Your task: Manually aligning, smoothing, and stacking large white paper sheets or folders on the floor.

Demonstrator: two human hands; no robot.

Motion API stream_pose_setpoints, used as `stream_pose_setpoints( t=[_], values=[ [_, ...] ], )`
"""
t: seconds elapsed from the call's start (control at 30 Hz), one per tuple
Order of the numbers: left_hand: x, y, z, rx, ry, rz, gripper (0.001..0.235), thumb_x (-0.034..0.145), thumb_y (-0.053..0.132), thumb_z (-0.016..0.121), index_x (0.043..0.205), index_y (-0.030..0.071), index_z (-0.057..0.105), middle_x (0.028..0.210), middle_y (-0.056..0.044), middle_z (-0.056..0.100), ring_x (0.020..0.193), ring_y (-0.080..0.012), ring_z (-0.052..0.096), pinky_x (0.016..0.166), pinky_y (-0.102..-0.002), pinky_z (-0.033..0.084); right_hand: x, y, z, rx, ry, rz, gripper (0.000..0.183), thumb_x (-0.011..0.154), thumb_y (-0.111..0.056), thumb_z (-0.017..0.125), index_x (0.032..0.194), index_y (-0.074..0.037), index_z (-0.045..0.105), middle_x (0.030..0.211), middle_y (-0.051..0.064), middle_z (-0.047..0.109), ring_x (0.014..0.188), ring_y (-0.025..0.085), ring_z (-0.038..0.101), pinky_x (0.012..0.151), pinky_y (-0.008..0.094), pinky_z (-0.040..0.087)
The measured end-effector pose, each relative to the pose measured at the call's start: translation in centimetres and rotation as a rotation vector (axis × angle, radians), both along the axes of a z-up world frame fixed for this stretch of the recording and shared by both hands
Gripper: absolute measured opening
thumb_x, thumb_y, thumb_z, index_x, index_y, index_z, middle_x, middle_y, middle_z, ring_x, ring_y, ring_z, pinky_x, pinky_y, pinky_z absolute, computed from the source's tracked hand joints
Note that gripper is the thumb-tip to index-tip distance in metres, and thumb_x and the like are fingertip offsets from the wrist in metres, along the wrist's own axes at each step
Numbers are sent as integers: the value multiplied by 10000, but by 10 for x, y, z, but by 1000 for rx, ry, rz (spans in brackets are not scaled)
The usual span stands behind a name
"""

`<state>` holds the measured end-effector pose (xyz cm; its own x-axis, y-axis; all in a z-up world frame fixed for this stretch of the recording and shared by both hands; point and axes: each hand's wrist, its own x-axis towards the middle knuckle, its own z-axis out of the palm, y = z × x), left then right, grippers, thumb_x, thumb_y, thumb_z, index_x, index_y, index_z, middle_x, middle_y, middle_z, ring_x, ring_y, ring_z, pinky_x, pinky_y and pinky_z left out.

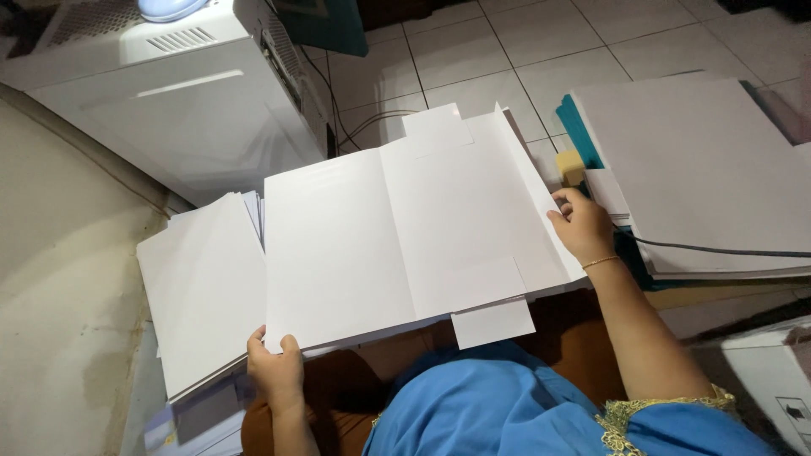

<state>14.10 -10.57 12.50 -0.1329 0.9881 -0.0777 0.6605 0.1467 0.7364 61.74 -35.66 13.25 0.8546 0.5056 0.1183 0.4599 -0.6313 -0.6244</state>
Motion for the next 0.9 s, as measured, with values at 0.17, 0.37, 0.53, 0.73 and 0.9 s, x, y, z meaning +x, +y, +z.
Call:
stream_pose_setpoints(
  t=[0.17, 0.37, 0.53, 0.73, 0.9],
  values=[
    [7, 1, -19, 314, 170, -78, 600, 788, 169, 576, 1371, 28, 584, 1339, -223, 562, 1221, -418, 523, 997, -557, 430, 8, 1, -11, -39, -296, 67, 597, 782, -140, 826, 1343, -152, 624, 1155, 129, 634, 1057, 370, 604, 849, 505, 521],
    [121, -35, 13, 686, 176, -577, 615, 875, 327, 657, 1421, 76, 525, 1384, -155, 574, 1305, -327, 514, 1091, -519, 354, 11, 7, -45, -196, -590, 162, 368, 840, -183, 755, 1201, -251, 737, 1186, -5, 695, 1174, 264, 577, 937, 438, 489],
    [205, -65, 45, 514, 186, -1037, 793, 930, 511, 632, 1554, 70, 417, 1575, -252, 421, 1481, -447, 329, 1160, -668, 163, -19, 9, -17, -388, -573, 124, 397, 940, -296, 676, 1336, -274, 689, 1511, 35, 583, 1467, 281, 430, 1095, 505, 396],
    [219, -65, 48, 175, 425, -1126, 894, 952, 661, 477, 1619, 91, 309, 1697, -198, 236, 1576, -422, 117, 1204, -691, 59, -38, 10, 13, -606, -595, 259, 582, 1024, -494, 446, 1481, -143, 530, 1728, 87, 294, 1629, 319, 124, 1244, 625, 81],
    [221, -60, 46, 85, 462, -1144, 917, 949, 711, 407, 1644, 143, 223, 1727, -147, 132, 1590, -377, 11, 1205, -662, -37, -35, 26, 24, -845, -387, 324, 925, 981, -796, 155, 1601, -116, 247, 1700, 138, 212, 1613, 279, 47, 1245, 603, -78]
  ],
)
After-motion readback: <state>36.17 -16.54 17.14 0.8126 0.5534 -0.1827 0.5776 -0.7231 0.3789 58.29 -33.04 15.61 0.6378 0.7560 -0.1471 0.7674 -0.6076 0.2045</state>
